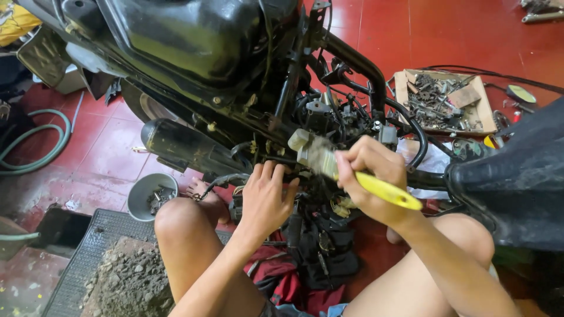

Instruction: The person sits on the floor and uses a yellow-handled brush to scrub the motorcycle engine, focusing on the cylinder head and surrounding components. The person holds the engine parts with one hand while scrubbing with the other.

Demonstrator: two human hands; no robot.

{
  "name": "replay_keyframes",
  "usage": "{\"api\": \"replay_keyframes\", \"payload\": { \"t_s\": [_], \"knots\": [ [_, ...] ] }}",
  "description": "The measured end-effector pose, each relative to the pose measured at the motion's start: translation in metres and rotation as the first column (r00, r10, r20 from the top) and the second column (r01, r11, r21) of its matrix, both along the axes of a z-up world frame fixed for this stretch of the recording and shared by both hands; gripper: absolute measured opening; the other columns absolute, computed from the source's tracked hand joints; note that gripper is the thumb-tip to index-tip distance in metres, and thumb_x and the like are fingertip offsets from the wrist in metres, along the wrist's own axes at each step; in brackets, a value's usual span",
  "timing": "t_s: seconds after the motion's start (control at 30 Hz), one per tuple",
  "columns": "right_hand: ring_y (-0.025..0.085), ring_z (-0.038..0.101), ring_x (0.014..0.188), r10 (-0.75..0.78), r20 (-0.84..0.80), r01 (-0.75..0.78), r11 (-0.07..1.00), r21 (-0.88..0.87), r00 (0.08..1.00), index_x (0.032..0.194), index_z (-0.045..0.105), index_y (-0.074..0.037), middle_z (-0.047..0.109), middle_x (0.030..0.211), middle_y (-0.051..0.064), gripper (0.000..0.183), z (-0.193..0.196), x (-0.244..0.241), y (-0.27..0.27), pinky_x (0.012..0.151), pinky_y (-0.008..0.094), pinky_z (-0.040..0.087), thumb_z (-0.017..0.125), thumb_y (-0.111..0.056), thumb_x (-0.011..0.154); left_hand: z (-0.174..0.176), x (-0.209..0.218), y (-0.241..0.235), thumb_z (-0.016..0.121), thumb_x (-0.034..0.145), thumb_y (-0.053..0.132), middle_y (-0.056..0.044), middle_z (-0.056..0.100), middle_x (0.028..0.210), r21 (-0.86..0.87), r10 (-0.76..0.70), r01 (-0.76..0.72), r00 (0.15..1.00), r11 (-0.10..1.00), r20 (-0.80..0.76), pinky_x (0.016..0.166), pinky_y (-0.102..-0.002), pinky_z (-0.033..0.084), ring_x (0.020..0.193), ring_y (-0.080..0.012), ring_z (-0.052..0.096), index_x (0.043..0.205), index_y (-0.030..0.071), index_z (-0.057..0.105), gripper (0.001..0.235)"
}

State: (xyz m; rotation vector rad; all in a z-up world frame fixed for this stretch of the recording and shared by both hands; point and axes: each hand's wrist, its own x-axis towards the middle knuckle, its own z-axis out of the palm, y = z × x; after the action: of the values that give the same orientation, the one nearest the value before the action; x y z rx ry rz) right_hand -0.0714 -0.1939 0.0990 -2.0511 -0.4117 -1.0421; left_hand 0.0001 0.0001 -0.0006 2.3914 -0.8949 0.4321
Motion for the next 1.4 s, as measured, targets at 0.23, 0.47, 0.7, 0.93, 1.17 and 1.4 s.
{"api": "replay_keyframes", "payload": {
  "t_s": [0.23,0.47,0.7,0.93,1.17,1.4],
  "knots": [
    [0.027,0.070,0.061,-0.050,0.076,0.050,0.999,-0.005,0.996,0.066,0.052,-0.001,0.069,0.078,0.014,0.034,-0.003,0.007,-0.002,0.057,0.031,0.054,0.074,0.009,0.090,-0.003,0.000,0.000,0.066,0.093,0.038,-0.009,0.056,0.096,-0.012,-0.006,0.007,0.999,1.000,0.048,0.082,-0.037,0.050,0.093,-0.0307,0.060,0.098,0.012,0.061,0.027],
    [0.022,0.066,0.056,0.014,0.045,-0.018,0.995,0.094,0.999,0.064,0.053,-0.004,0.066,0.072,0.011,0.034,0.005,-0.008,0.007,0.056,0.029,0.054,0.077,0.003,0.087,-0.009,0.002,0.000,0.066,0.092,0.039,-0.009,0.057,0.096,-0.013,-0.001,0.002,0.998,1.000,0.069,0.081,-0.037,0.051,0.092,-0.0318,0.060,0.097,0.013,0.060,0.028],
    [0.029,0.066,0.056,0.006,0.012,-0.006,1.000,-0.021,1.000,0.064,0.050,-0.003,0.065,0.070,0.012,0.035,0.005,-0.003,0.000,0.057,0.032,0.055,0.073,0.007,0.088,-0.003,0.001,-0.003,0.066,0.092,0.038,-0.008,0.058,0.096,-0.013,0.005,-0.005,0.999,1.000,0.035,0.082,-0.037,0.050,0.092,-0.0313,0.060,0.098,0.013,0.062,0.027],
    [0.022,0.069,0.056,-0.052,0.025,0.050,0.997,0.059,0.998,0.067,0.052,0.000,0.070,0.080,0.017,0.033,-0.007,0.007,-0.009,0.053,0.026,0.054,0.071,0.006,0.094,-0.005,0.003,-0.001,0.067,0.092,0.036,-0.009,0.056,0.094,-0.031,0.001,0.001,0.998,1.000,0.057,0.080,-0.037,0.050,0.090,-0.0316,0.060,0.098,0.012,0.061,0.026],
    [0.025,0.068,0.052,0.021,-0.104,-0.022,1.000,-0.016,0.994,0.062,0.051,-0.002,0.065,0.070,0.012,0.037,0.005,-0.004,-0.013,0.050,0.028,0.052,0.074,0.003,0.090,0.001,0.001,0.000,0.067,0.094,0.033,-0.009,0.055,0.095,-0.052,-0.013,0.015,0.998,0.999,0.056,0.079,-0.036,0.050,0.090,-0.0302,0.059,0.099,0.010,0.062,0.024],
    [0.032,0.067,0.060,-0.087,0.036,0.088,0.996,-0.024,0.996,0.072,0.058,-0.001,0.062,0.071,0.019,0.026,-0.002,0.008,-0.009,0.054,0.031,0.050,0.072,0.005,0.093,0.005,-0.002,0.003,0.068,0.093,0.031,-0.011,0.057,0.095,-0.060,-0.029,0.032,0.998,0.998,0.047,0.078,-0.037,0.050,0.090,-0.0319,0.059,0.098,0.010,0.061,0.023]
  ]
}}
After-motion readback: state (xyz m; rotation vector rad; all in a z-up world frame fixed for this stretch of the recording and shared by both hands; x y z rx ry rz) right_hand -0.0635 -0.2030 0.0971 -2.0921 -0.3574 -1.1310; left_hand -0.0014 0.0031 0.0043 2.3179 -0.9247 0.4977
